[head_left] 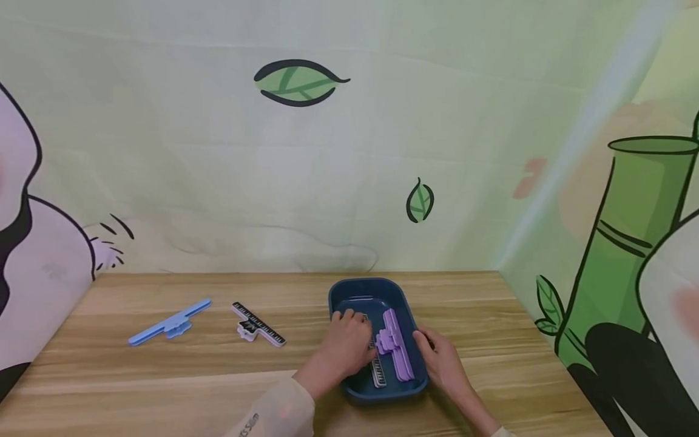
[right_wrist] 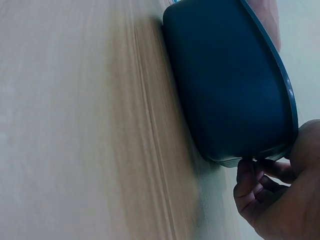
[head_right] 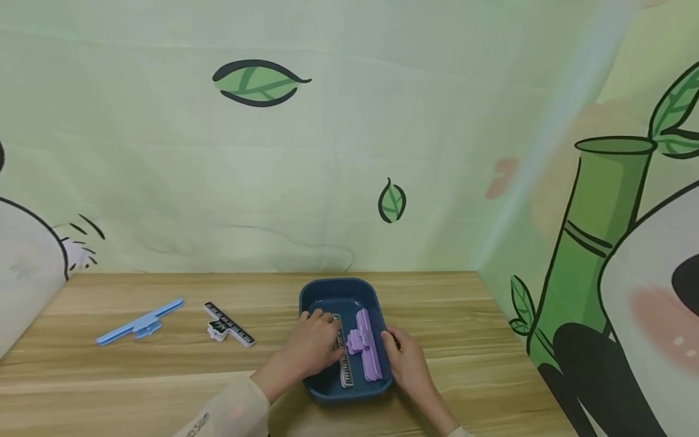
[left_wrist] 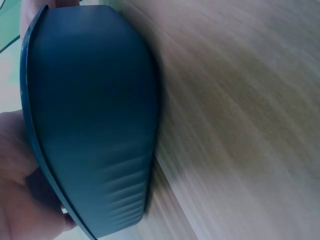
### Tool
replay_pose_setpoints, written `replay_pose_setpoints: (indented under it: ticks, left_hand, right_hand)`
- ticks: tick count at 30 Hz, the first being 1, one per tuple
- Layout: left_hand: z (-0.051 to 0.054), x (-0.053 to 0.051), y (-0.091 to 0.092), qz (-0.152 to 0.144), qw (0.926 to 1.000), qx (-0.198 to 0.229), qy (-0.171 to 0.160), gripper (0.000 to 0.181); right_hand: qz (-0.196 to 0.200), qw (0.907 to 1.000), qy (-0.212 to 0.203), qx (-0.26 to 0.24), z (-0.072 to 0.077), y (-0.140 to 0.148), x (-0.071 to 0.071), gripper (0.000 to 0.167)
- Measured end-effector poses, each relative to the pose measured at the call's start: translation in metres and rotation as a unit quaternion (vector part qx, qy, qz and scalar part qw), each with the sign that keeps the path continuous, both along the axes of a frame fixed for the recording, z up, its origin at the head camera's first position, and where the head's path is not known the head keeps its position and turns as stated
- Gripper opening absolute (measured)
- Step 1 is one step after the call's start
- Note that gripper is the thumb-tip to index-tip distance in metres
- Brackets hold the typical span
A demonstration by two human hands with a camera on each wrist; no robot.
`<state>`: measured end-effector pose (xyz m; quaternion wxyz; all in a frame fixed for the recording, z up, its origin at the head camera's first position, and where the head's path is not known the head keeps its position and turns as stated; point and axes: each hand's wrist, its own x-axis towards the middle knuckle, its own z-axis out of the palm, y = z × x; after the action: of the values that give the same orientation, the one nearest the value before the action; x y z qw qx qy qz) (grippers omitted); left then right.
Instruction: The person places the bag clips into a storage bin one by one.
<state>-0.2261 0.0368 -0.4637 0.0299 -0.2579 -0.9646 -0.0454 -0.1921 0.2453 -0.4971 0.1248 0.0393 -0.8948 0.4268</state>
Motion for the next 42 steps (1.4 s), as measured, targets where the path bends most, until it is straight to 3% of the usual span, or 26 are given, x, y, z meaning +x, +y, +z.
replay_pose_setpoints:
  ticks: [5, 9, 16, 25, 32, 42]
  left_hand:
    - [0.002, 0.001, -0.002, -0.009, 0.9997, 0.02, 0.007, 0.048]
    - [0.003, 0.001, -0.007, -0.018, 0.9974, 0.069, 0.01, 0.043]
    - [0.008, 0.002, -0.02, -0.03, 0.9838, 0.177, 0.007, 0.039]
    - [0.014, 0.004, -0.041, -0.024, 0.9709, 0.237, 0.02, 0.039]
    - [0.018, 0.006, -0.059, 0.018, 0.9616, 0.274, 0.007, 0.04]
    - [0.021, 0.014, -0.083, 0.068, 0.942, 0.328, -0.007, 0.038]
  right_hand:
    - [0.005, 1.0, 0.001, -0.008, 0.001, -0.001, 0.0, 0.025]
    - [0.013, 0.9997, -0.007, -0.017, 0.001, -0.002, -0.001, 0.025]
    - [0.018, 0.9992, -0.02, -0.03, -0.001, -0.003, -0.001, 0.026]
    - [0.016, 0.9992, -0.024, -0.029, 0.0, -0.003, -0.001, 0.028]
    - [0.017, 0.9993, -0.022, -0.024, 0.001, -0.003, 0.0, 0.026]
    - [0.022, 0.9994, -0.013, -0.024, 0.002, -0.003, -0.001, 0.022]
